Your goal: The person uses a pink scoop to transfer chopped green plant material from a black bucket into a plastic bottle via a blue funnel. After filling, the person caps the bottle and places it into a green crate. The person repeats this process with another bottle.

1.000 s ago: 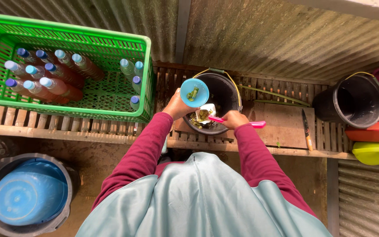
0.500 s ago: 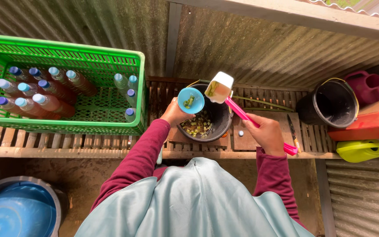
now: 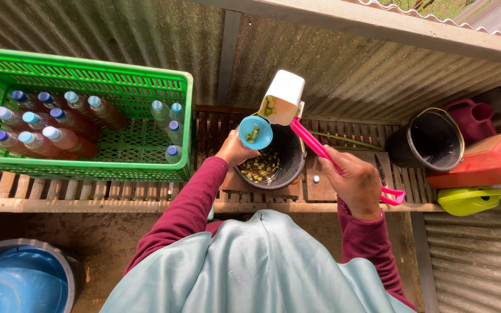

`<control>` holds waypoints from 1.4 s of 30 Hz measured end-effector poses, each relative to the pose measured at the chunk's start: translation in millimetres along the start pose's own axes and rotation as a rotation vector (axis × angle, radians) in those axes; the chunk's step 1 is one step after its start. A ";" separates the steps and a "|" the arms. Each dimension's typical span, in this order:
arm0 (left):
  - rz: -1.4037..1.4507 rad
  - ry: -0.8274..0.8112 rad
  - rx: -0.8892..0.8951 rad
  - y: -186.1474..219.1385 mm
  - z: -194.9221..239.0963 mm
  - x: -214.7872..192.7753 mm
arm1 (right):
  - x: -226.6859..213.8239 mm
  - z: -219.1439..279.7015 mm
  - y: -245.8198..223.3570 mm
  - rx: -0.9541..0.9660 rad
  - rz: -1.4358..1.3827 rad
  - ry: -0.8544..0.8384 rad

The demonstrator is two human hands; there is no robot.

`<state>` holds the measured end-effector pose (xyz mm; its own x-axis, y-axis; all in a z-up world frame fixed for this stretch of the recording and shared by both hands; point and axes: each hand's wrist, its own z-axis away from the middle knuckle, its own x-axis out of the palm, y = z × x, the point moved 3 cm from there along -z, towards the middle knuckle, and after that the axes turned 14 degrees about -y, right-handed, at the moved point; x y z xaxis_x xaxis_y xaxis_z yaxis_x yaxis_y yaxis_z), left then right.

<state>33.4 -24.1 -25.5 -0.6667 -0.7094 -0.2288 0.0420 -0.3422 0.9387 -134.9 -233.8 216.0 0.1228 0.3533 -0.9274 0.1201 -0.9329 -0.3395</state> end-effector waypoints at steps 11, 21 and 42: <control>0.085 -0.040 -0.126 13.0 11.9 -2.1 | 13.0 1.8 -15.2 -0.051 -0.002 -0.016; 0.072 -0.015 -0.033 3.7 10.8 -3.7 | 10.0 4.0 -25.5 -0.119 0.094 0.057; 0.060 0.007 0.017 -18.2 -2.7 1.1 | 12.0 6.0 -31.8 -0.145 0.087 0.052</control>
<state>34.0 -20.3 -43.5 -0.6583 -0.7325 -0.1734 0.0694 -0.2883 0.9550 -143.2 -200.3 214.7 0.1895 0.2782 -0.9416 0.2472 -0.9416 -0.2284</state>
